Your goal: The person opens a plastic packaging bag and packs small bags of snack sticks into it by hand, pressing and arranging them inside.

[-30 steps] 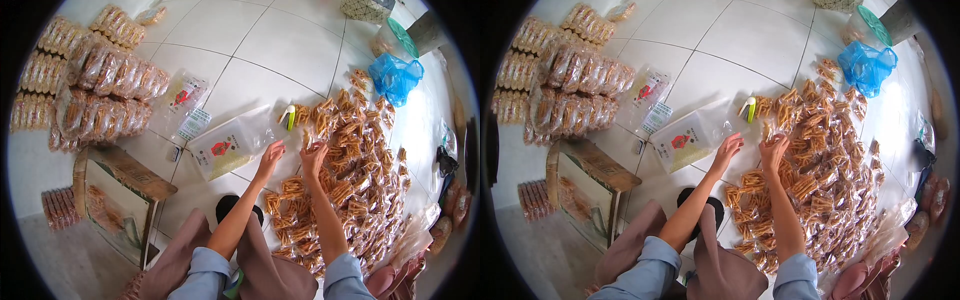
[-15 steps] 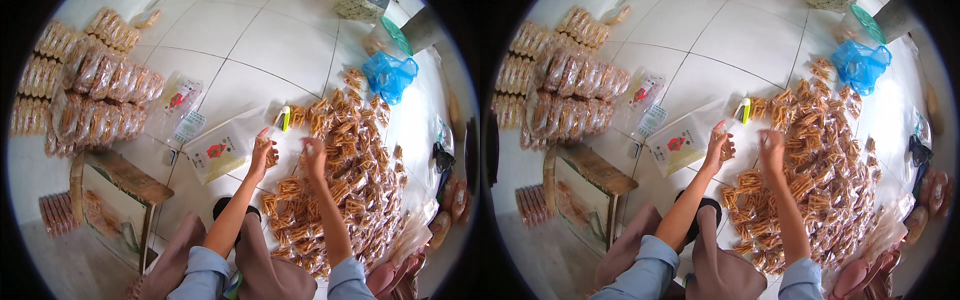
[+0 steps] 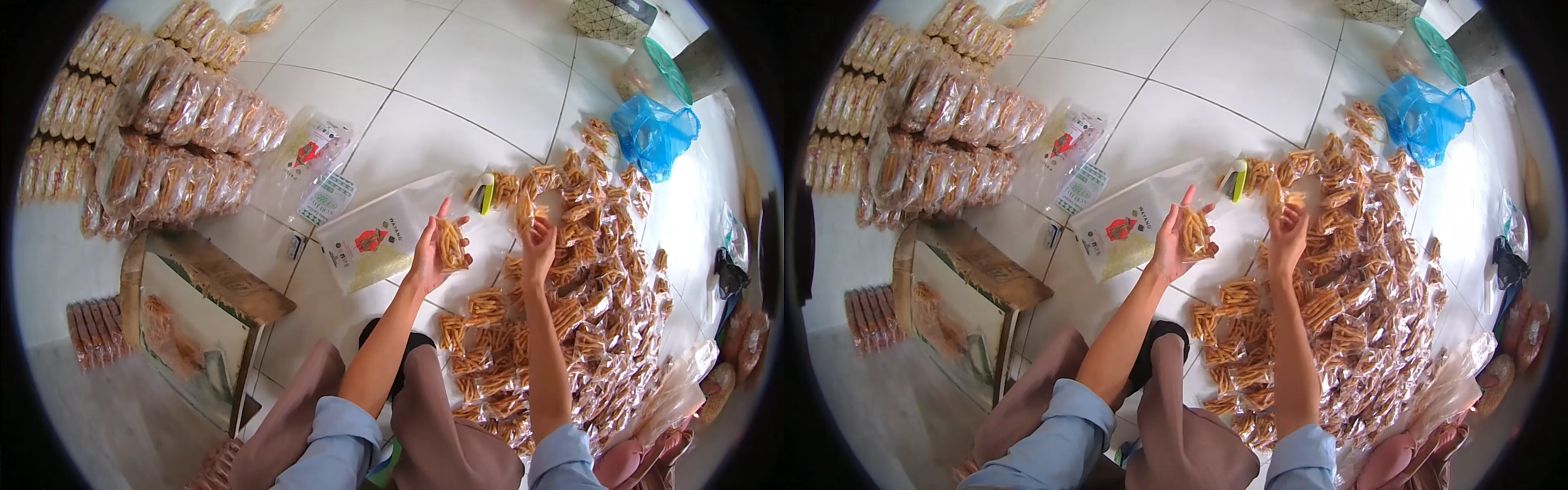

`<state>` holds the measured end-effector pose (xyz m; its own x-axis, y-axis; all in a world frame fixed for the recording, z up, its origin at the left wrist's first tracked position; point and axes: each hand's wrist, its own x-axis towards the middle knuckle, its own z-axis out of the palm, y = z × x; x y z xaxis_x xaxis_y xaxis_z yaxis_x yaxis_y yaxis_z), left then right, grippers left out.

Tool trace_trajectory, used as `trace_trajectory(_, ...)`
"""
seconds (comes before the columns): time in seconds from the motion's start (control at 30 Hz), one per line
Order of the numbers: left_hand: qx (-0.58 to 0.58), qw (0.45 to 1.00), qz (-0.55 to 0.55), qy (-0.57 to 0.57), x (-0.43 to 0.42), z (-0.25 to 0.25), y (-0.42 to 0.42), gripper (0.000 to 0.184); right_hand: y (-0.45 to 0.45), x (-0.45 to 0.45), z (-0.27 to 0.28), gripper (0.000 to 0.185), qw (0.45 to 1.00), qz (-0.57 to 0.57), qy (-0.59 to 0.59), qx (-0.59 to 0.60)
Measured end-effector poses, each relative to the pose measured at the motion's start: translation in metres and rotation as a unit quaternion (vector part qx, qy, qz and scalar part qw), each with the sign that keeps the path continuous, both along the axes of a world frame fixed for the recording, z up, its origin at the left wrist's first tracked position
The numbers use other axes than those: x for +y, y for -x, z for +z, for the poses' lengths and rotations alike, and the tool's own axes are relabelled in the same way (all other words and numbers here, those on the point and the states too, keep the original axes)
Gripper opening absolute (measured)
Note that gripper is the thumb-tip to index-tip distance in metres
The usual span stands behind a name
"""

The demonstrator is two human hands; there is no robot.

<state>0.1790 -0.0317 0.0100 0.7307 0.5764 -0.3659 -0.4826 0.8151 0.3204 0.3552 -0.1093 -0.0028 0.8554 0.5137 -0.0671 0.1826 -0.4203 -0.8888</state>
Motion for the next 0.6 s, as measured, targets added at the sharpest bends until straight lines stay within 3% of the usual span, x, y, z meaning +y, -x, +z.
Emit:
trace_trajectory(0.07, 0.019, 1.0, -0.008, -0.02, 0.001, 0.0, 0.002, 0.052, 0.026, -0.009, 0.015, 0.032, 0.991, 0.058, -0.114, 0.05)
trace_trajectory(0.23, 0.071, 0.994, -0.031, -0.073, 0.002, 0.009, 0.001, 0.051, 0.086, -0.01, 0.045, 0.034, 0.982, 0.173, -0.046, -0.052)
trace_trajectory(0.3, 0.015, 0.998, -0.034, -0.052, -0.002, 0.019, -0.001, 0.049, 0.097, -0.009, 0.049, 0.035, 0.977, 0.198, -0.029, -0.076)
trace_trajectory(0.37, 0.019, 0.998, -0.026, -0.06, -0.001, 0.015, 0.0, 0.048, 0.101, -0.008, 0.049, 0.037, 0.952, 0.217, -0.013, -0.214)
trace_trajectory(0.4, 0.024, 0.997, -0.018, -0.068, 0.0, 0.015, 0.001, 0.047, 0.102, -0.008, 0.049, 0.037, 0.952, 0.218, -0.013, -0.213)
trace_trajectory(0.5, 0.035, 0.995, -0.075, -0.054, 0.004, 0.013, 0.008, 0.047, 0.1, -0.01, 0.046, 0.039, 0.96, 0.236, -0.034, -0.149)
trace_trajectory(0.53, 0.036, 0.995, -0.074, -0.053, 0.005, 0.009, 0.008, 0.047, 0.092, -0.011, 0.042, 0.039, 0.97, 0.233, -0.061, 0.042)
trace_trajectory(0.57, 0.035, 0.994, -0.086, -0.051, 0.007, 0.004, 0.009, 0.049, 0.084, -0.011, 0.037, 0.039, 0.944, 0.22, -0.087, 0.231)
trace_trajectory(0.6, 0.033, 0.993, -0.098, -0.049, 0.008, 0.0, 0.01, 0.051, 0.077, -0.011, 0.033, 0.039, 0.943, 0.221, -0.087, 0.232)
